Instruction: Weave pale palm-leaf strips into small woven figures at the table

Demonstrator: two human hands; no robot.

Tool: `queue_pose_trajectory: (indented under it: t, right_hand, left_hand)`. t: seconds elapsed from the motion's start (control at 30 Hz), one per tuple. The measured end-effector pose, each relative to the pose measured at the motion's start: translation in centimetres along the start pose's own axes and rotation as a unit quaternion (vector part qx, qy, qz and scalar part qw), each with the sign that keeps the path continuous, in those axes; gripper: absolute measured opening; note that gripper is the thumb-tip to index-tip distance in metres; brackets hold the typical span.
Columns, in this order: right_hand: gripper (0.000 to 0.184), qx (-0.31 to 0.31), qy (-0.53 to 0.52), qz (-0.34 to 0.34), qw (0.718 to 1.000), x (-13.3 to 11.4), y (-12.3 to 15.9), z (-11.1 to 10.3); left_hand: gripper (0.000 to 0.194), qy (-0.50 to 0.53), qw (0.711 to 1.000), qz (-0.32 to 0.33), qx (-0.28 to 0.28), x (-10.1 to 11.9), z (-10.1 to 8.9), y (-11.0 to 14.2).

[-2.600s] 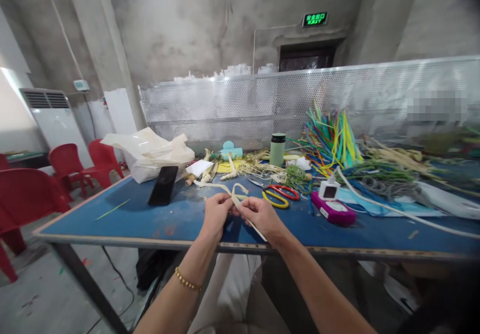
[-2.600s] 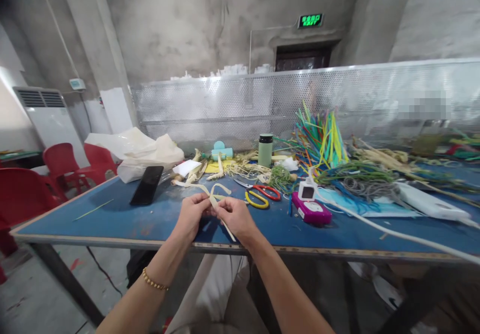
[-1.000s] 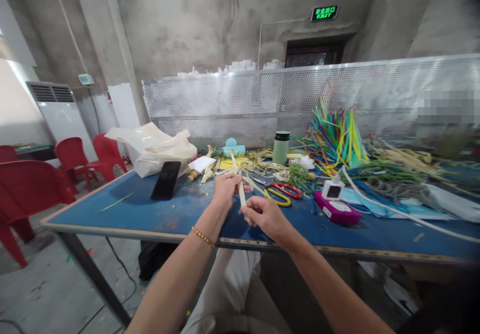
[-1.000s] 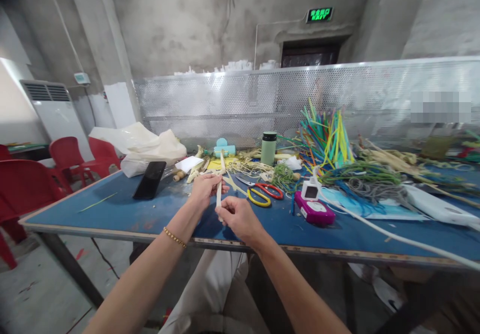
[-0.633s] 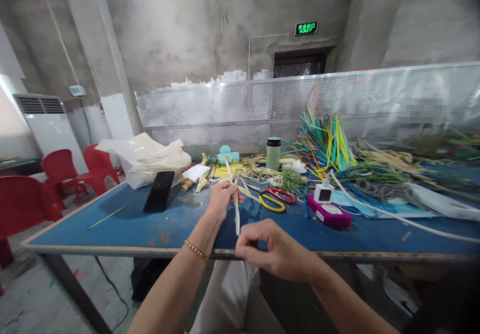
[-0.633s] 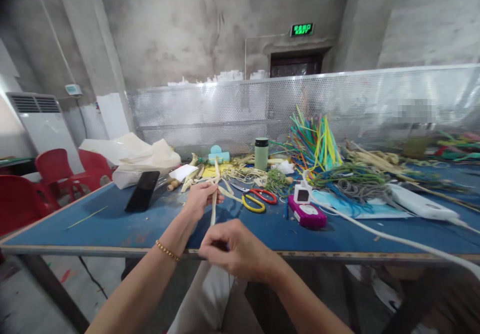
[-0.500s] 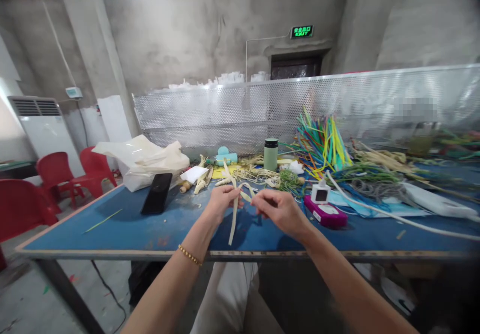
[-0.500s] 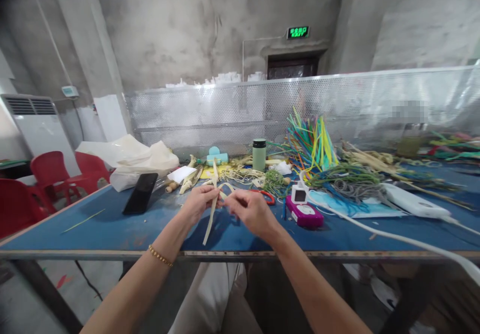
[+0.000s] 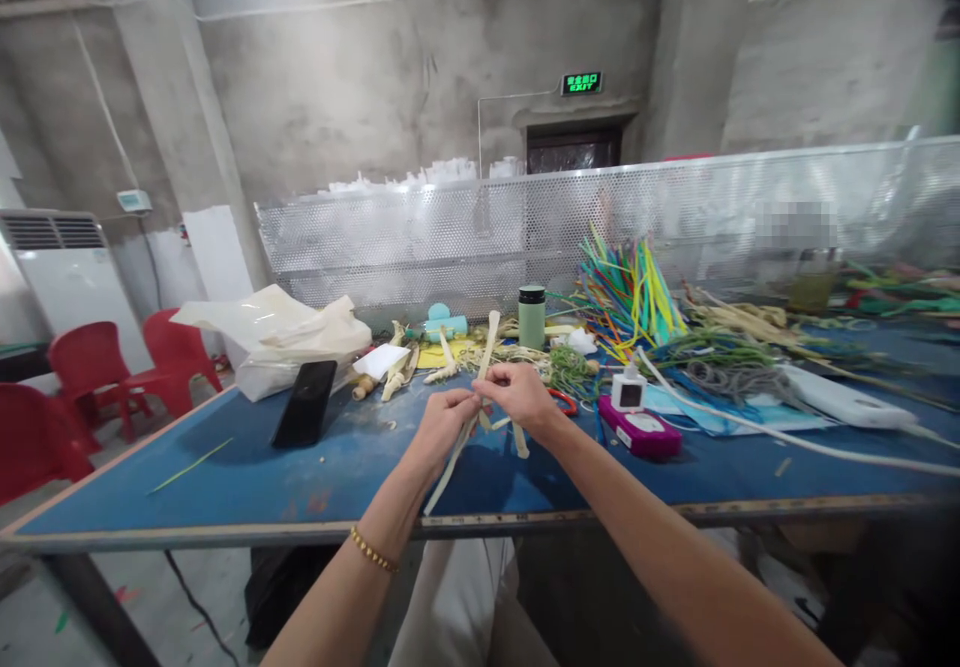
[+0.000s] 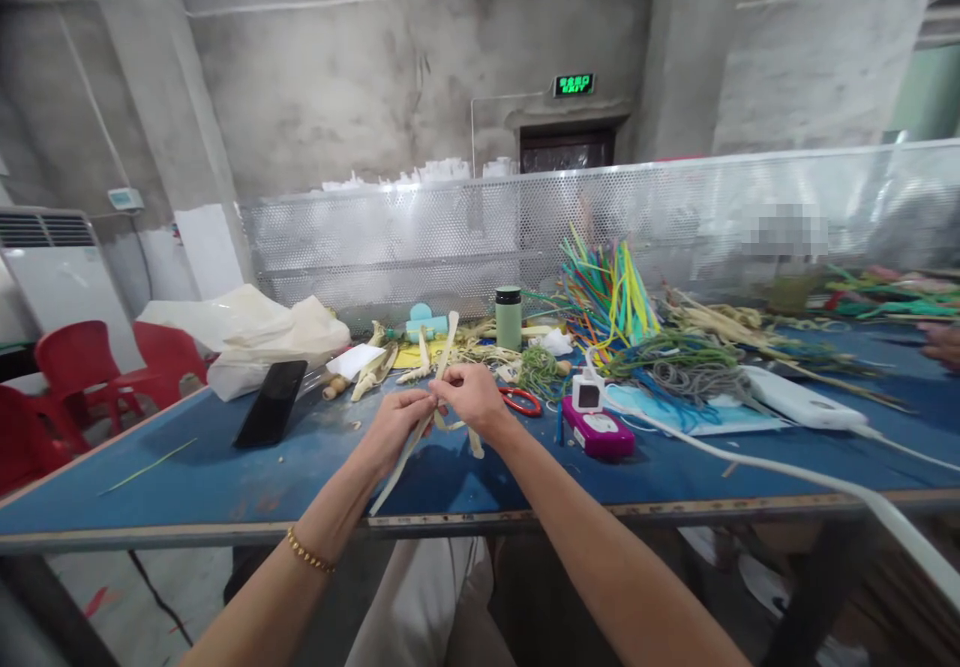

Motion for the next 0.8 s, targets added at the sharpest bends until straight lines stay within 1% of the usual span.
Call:
queue_pose_trajectory:
  t: [0.1, 0.17, 0.27, 0.3, 0.37, 0.43, 0.5, 0.6, 0.67, 0.73, 0.8]
  right_hand:
    - [0.028, 0.061, -0.011, 0.009, 0.998, 0.4, -0.6, -0.7]
    - [0.028, 0.084, -0.040, 0.030, 0.995, 0.6, -1.2, -1.6]
    - [0.022, 0.132, -0.101, 0.079, 0.983, 0.9, -2.1, -3.0]
    - [0.020, 0.140, -0.122, 0.086, 0.979, 0.9, -2.3, -3.4]
    - [0.017, 0.134, -0.186, 0.110, 0.967, 0.9, -2.7, -3.9]
    - [0.014, 0.108, -0.256, 0.144, 0.950, 1.0, -2.8, -4.1]
    - [0.014, 0.082, -0.301, 0.173, 0.934, 0.9, -2.8, -4.0]
    - [0.014, 0.064, -0.317, 0.185, 0.928, 0.7, -2.8, -3.8]
    - [0.013, 0.060, -0.321, 0.186, 0.927, 0.4, -2.8, -3.6]
    - [0.013, 0.063, -0.318, 0.176, 0.930, 0.2, -2.8, -3.4]
    - [0.017, 0.059, -0.308, 0.162, 0.936, 0.0, -2.6, -2.9]
  left_hand:
    - [0.023, -0.021, 1.000, 0.005, 0.011, -0.1, -0.1, 0.3]
    - [0.021, -0.029, 1.000, 0.001, 0.011, -0.3, -0.2, 0.6]
    - [0.019, -0.037, 0.999, 0.000, 0.010, -0.2, -0.3, 1.0]
    - [0.019, -0.046, 0.999, 0.002, 0.011, 0.0, -0.3, 1.1]
    - [0.021, -0.067, 0.998, 0.000, 0.010, 0.3, -0.4, 1.1]
    - [0.023, -0.077, 0.997, -0.008, 0.006, 0.4, -0.4, 1.1]
    - [0.024, -0.077, 0.997, -0.018, 0.006, 0.4, -0.6, 1.1]
    - [0.024, -0.068, 0.997, -0.033, -0.001, 0.1, -0.7, 1.2]
    - [0.024, -0.042, 0.998, -0.039, -0.008, -0.1, -0.6, 1.3]
    - [0.024, 0.000, 0.999, -0.041, -0.007, -0.2, -0.4, 1.3]
    - [0.023, 0.035, 0.999, -0.035, 0.008, -0.4, -0.2, 1.1]
Point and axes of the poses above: each hand's wrist, its own y-axis away from the middle knuckle, its own z-axis out of the palm, x = y × z, the point moved 2 cm from there along -y, towards the middle knuckle, and after that the axes turned 2 degrees about z, right-handed, at the moved point
